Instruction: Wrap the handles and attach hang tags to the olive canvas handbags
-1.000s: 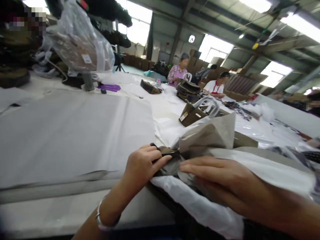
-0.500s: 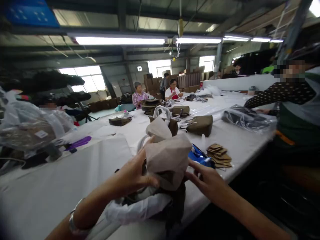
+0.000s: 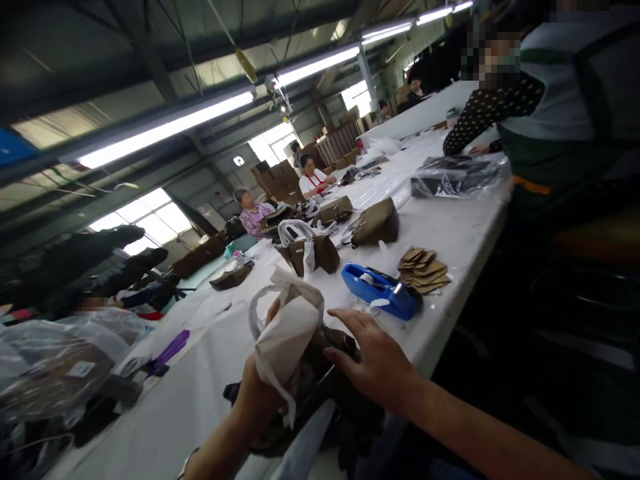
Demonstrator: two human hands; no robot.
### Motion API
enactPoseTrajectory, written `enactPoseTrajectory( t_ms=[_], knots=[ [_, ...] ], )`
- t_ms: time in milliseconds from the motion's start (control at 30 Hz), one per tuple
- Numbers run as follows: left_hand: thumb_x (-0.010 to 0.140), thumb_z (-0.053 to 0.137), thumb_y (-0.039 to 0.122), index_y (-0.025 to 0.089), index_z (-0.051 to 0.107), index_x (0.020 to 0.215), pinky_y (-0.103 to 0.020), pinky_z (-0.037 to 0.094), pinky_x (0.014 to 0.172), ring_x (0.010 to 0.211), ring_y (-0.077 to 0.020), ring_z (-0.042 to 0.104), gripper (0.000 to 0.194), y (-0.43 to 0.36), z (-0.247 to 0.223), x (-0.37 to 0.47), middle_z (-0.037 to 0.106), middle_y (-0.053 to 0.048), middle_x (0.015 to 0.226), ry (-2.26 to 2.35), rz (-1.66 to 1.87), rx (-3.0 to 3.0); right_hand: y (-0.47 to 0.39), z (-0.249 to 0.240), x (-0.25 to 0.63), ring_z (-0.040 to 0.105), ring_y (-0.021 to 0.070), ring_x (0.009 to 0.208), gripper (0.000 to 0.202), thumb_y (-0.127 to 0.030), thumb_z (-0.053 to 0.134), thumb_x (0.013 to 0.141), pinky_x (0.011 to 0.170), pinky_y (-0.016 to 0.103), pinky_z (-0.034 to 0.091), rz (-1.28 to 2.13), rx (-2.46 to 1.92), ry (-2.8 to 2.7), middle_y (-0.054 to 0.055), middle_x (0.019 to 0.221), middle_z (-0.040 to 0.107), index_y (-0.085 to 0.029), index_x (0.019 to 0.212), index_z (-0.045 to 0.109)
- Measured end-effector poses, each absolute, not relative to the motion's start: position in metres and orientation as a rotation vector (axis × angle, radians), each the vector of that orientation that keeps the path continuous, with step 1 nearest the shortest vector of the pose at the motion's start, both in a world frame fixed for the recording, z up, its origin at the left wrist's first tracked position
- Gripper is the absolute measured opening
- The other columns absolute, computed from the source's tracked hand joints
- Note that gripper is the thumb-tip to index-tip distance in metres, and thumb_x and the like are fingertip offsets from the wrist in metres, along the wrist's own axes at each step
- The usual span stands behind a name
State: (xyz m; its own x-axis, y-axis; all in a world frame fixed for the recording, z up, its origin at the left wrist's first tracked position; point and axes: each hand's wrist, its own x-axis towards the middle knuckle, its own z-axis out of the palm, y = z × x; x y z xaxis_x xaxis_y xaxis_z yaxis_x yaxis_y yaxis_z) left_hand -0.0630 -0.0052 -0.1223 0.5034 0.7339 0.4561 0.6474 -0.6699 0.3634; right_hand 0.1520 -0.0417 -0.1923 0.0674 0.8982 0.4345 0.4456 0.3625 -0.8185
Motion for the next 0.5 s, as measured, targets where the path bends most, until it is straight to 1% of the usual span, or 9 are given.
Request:
enactPoseTrajectory(
  t_ms=[33,67,167,200,267,367,433,500],
  knots=[
    [0.092,0.063,0.028,0.022,0.016,0.163,-0.048,0.05,0.112,0.141,-0.031,0.051,0.086,-0.006,-0.123,-0.067,0.046,-0.017,0.158,1.173,0.86,2.626,-0.042,-0.196,0.151,0.055,0.0331,0.133,0.059,-0.045,0.067,0.088,0.111,0.051,0.045,0.569,-1.322,-1.581,0.014,0.142,0.06,-0.022,0.141,0.056],
    [0.092,0.063,0.027,0.024,0.016,0.163,-0.048,0.05,0.111,0.141,-0.0312,0.051,0.085,-0.008,-0.124,-0.07,0.045,-0.016,0.159,1.128,0.821,2.671,-0.043,-0.198,0.149,0.057,0.0343,0.13,0.062,-0.044,0.068,0.086,0.109,0.052,0.047,0.608,-1.384,-1.614,0.015,0.141,0.061,-0.021,0.142,0.056],
    [0.094,0.06,0.025,0.028,0.021,0.162,-0.048,0.048,0.113,0.139,-0.0319,0.053,0.079,-0.011,-0.126,-0.08,0.05,-0.014,0.155,0.936,0.71,2.855,-0.04,-0.195,0.145,0.065,0.0353,0.117,0.063,-0.032,0.068,0.08,0.099,0.048,0.052,0.672,-1.521,-1.677,0.016,0.133,0.066,-0.019,0.141,0.057],
    [0.094,0.06,0.026,0.027,0.023,0.162,-0.049,0.047,0.114,0.138,-0.0324,0.054,0.077,-0.011,-0.126,-0.083,0.052,-0.015,0.154,0.883,0.672,2.899,-0.038,-0.193,0.145,0.068,0.034,0.112,0.06,-0.029,0.068,0.079,0.095,0.046,0.053,0.685,-1.528,-1.681,0.016,0.129,0.068,-0.018,0.137,0.06],
    [0.094,0.061,0.033,0.024,0.029,0.16,-0.05,0.047,0.114,0.134,-0.0334,0.058,0.074,-0.011,-0.127,-0.087,0.059,-0.016,0.147,0.77,0.628,2.948,-0.033,-0.189,0.146,0.07,0.0306,0.104,0.048,-0.025,0.067,0.079,0.09,0.04,0.054,0.706,-1.477,-1.674,0.015,0.121,0.071,-0.019,0.126,0.067],
    [0.092,0.064,0.039,0.023,0.041,0.154,-0.046,0.051,0.11,0.124,-0.0317,0.067,0.068,-0.009,-0.124,-0.087,0.069,-0.015,0.134,0.625,0.53,2.943,-0.026,-0.192,0.148,0.07,0.0275,0.101,0.031,-0.019,0.064,0.078,0.089,0.037,0.054,0.716,-1.352,-1.636,0.012,0.11,0.075,-0.02,0.108,0.074],
    [0.09,0.067,0.035,0.024,0.052,0.147,-0.039,0.056,0.105,0.117,-0.0295,0.071,0.061,-0.01,-0.119,-0.083,0.074,-0.012,0.127,0.668,0.404,2.867,-0.024,-0.198,0.149,0.071,0.0265,0.099,0.028,-0.016,0.062,0.078,0.088,0.037,0.054,0.729,-1.307,-1.56,0.01,0.106,0.076,-0.02,0.103,0.075],
    [0.087,0.069,0.028,0.026,0.062,0.137,-0.031,0.06,0.096,0.109,-0.0263,0.074,0.051,-0.012,-0.112,-0.078,0.077,-0.008,0.12,0.806,0.24,2.743,-0.024,-0.206,0.148,0.071,0.0256,0.098,0.027,-0.017,0.062,0.08,0.089,0.037,0.055,0.756,-1.271,-1.457,0.009,0.105,0.077,-0.02,0.103,0.076]
  ],
)
